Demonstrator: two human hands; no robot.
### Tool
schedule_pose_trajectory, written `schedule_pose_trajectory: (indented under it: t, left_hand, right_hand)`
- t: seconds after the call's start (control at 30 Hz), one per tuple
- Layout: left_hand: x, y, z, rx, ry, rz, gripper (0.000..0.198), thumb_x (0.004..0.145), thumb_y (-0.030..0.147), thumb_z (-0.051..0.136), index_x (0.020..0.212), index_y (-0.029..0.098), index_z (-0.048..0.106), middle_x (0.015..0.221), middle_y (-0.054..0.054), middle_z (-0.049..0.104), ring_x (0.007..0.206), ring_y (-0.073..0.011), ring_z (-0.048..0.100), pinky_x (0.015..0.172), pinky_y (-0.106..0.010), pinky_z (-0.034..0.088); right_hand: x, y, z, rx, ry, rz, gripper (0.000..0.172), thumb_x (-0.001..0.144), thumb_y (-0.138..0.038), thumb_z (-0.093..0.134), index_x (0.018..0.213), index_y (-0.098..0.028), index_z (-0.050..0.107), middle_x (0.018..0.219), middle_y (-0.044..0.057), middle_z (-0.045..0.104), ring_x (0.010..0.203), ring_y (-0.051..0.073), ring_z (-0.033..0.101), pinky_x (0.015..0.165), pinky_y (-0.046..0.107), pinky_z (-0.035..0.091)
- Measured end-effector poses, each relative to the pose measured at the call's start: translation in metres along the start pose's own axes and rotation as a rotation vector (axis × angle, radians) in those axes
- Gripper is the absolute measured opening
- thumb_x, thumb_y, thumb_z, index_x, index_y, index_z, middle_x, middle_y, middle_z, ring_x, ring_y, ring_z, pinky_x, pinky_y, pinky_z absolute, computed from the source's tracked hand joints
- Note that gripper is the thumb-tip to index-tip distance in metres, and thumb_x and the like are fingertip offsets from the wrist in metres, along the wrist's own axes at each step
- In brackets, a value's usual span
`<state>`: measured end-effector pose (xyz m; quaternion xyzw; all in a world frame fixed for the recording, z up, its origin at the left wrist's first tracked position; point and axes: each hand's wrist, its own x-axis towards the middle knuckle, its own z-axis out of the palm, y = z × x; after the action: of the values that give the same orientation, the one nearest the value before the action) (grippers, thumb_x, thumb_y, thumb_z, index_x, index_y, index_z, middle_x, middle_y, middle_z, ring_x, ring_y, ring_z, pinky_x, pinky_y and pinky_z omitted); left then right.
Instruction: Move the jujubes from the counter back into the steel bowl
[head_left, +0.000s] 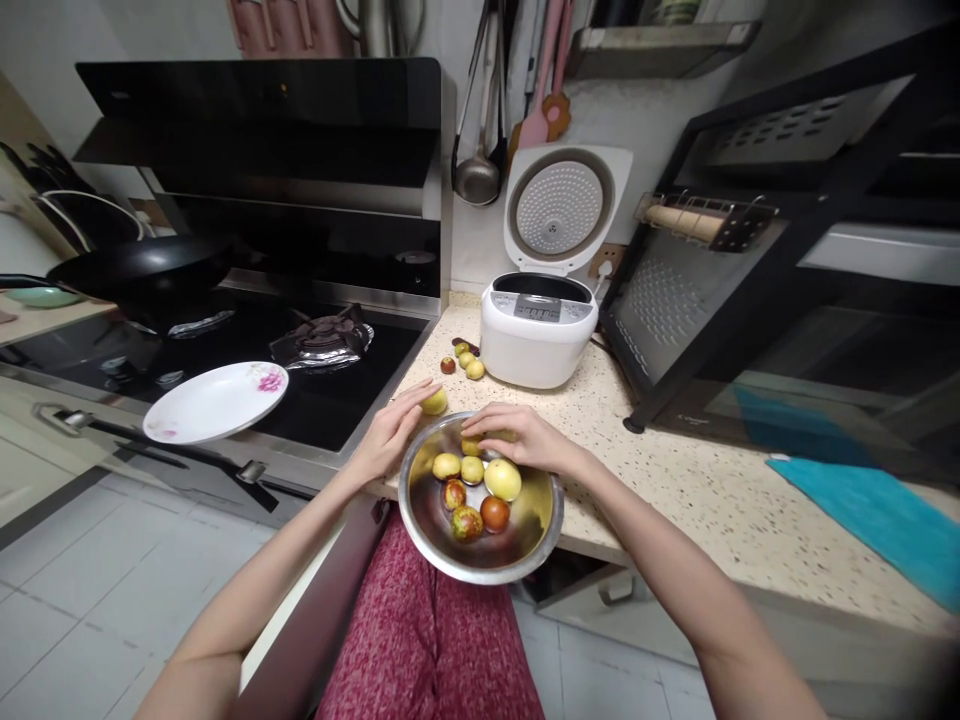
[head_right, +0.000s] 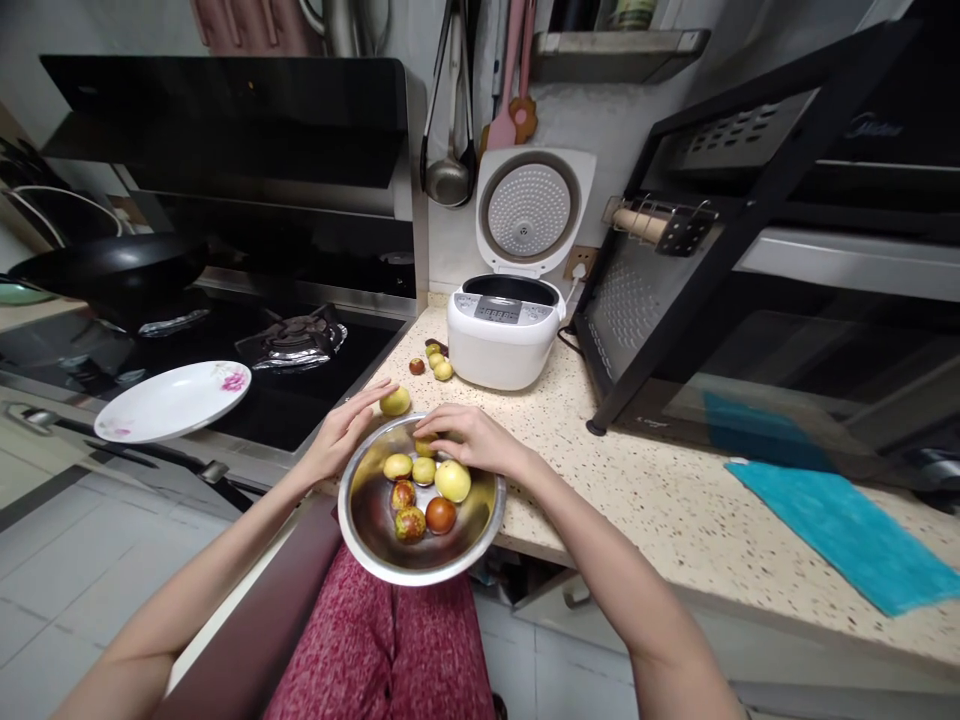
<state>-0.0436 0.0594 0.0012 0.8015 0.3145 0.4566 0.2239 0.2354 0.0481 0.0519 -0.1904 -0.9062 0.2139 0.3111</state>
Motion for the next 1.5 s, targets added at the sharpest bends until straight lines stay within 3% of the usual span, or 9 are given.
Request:
schedule_pose_trajectory:
  t: [0.1, 0.27, 0.57, 0.73, 0.93, 1.2, 1.37, 1.43, 1.5]
  left_hand:
    - [0.002, -0.002, 0.003, 0.092, -0.049, -0.045, 0.05, 0.109, 0.043, 0.041, 0.155, 0.026, 0.048, 0.163, -0.009, 0.046, 0.157, -0.0263, 0.036, 0.132, -0.054, 0.027]
    - [0.0, -0.006, 0.006, 0.181, -0.179, -0.003, 0.054, 0.107, 0.038, 0.047, 0.159, 0.027, 0.04, 0.167, -0.012, 0.038, 0.16, -0.0295, 0.029, 0.131, -0.055, 0.027]
    - [-0.002, -0.009, 0.009, 0.298, 0.015, -0.096, 0.044, 0.101, 0.034, 0.056, 0.145, 0.027, 0.054, 0.147, -0.015, 0.048, 0.137, -0.0305, 0.053, 0.116, -0.053, 0.046]
    - [-0.001, -0.001, 0.008, 0.299, -0.017, -0.16, 0.04, 0.102, 0.031, 0.052, 0.141, 0.026, 0.054, 0.155, -0.014, 0.043, 0.141, -0.0318, 0.05, 0.116, -0.052, 0.045]
    - [0.002, -0.001, 0.008, 0.324, 0.006, -0.14, 0.033, 0.1, 0.028, 0.054, 0.133, 0.026, 0.058, 0.139, -0.011, 0.053, 0.129, -0.0283, 0.057, 0.111, -0.047, 0.05]
    - [0.002, -0.006, 0.008, 0.243, 0.01, -0.147, 0.035, 0.102, 0.032, 0.055, 0.136, 0.026, 0.057, 0.138, -0.011, 0.055, 0.132, -0.0275, 0.056, 0.116, -0.049, 0.045]
    - [0.004, -0.007, 0.007, -0.066, 0.164, -0.204, 0.042, 0.098, 0.042, 0.063, 0.135, 0.023, 0.056, 0.138, -0.012, 0.059, 0.126, -0.026, 0.062, 0.107, -0.042, 0.055]
    - [0.003, -0.007, 0.008, -0.155, 0.23, -0.169, 0.044, 0.097, 0.041, 0.066, 0.136, 0.024, 0.056, 0.139, -0.012, 0.058, 0.13, -0.0261, 0.06, 0.11, -0.041, 0.054]
    - [0.002, -0.005, 0.007, -0.182, 0.225, -0.076, 0.044, 0.095, 0.04, 0.07, 0.135, 0.026, 0.059, 0.139, -0.011, 0.057, 0.134, -0.0266, 0.057, 0.112, -0.041, 0.052]
  right_hand:
    - [0.0, 0.0, 0.0, -0.008, 0.007, 0.003, 0.02, 0.097, -0.018, 0.068, 0.114, -0.021, 0.078, 0.112, 0.01, 0.079, 0.104, 0.022, 0.074, 0.095, 0.042, 0.059]
    - [0.0, -0.001, 0.001, -0.023, -0.023, 0.031, 0.018, 0.096, -0.017, 0.069, 0.111, -0.02, 0.078, 0.11, 0.009, 0.08, 0.1, 0.021, 0.075, 0.094, 0.039, 0.059]
    - [0.0, -0.005, 0.001, -0.033, -0.034, 0.087, 0.016, 0.098, -0.019, 0.067, 0.107, -0.019, 0.08, 0.102, 0.008, 0.081, 0.092, 0.02, 0.075, 0.087, 0.035, 0.059]
    - [-0.001, -0.005, 0.002, -0.029, -0.028, 0.086, 0.016, 0.098, -0.021, 0.067, 0.106, -0.02, 0.08, 0.101, 0.008, 0.081, 0.09, 0.02, 0.075, 0.086, 0.035, 0.058]
    - [0.0, -0.005, 0.002, -0.027, -0.017, 0.078, 0.015, 0.098, -0.022, 0.067, 0.105, -0.019, 0.08, 0.098, 0.007, 0.081, 0.087, 0.019, 0.075, 0.083, 0.034, 0.058]
    - [0.0, -0.003, 0.003, -0.035, -0.023, 0.077, 0.016, 0.099, -0.021, 0.065, 0.103, -0.019, 0.08, 0.097, 0.007, 0.081, 0.087, 0.019, 0.075, 0.084, 0.034, 0.058]
    - [-0.001, -0.005, 0.002, -0.027, -0.017, 0.094, 0.016, 0.099, -0.02, 0.066, 0.104, -0.02, 0.081, 0.098, 0.006, 0.081, 0.088, 0.019, 0.075, 0.085, 0.034, 0.058]
    - [-0.001, -0.005, 0.001, -0.022, -0.01, 0.096, 0.015, 0.098, -0.02, 0.066, 0.103, -0.02, 0.081, 0.097, 0.006, 0.081, 0.087, 0.018, 0.075, 0.085, 0.034, 0.057]
    - [-0.001, -0.005, 0.001, -0.027, -0.003, 0.096, 0.015, 0.098, -0.02, 0.066, 0.103, -0.02, 0.08, 0.097, 0.006, 0.081, 0.087, 0.019, 0.075, 0.084, 0.034, 0.057]
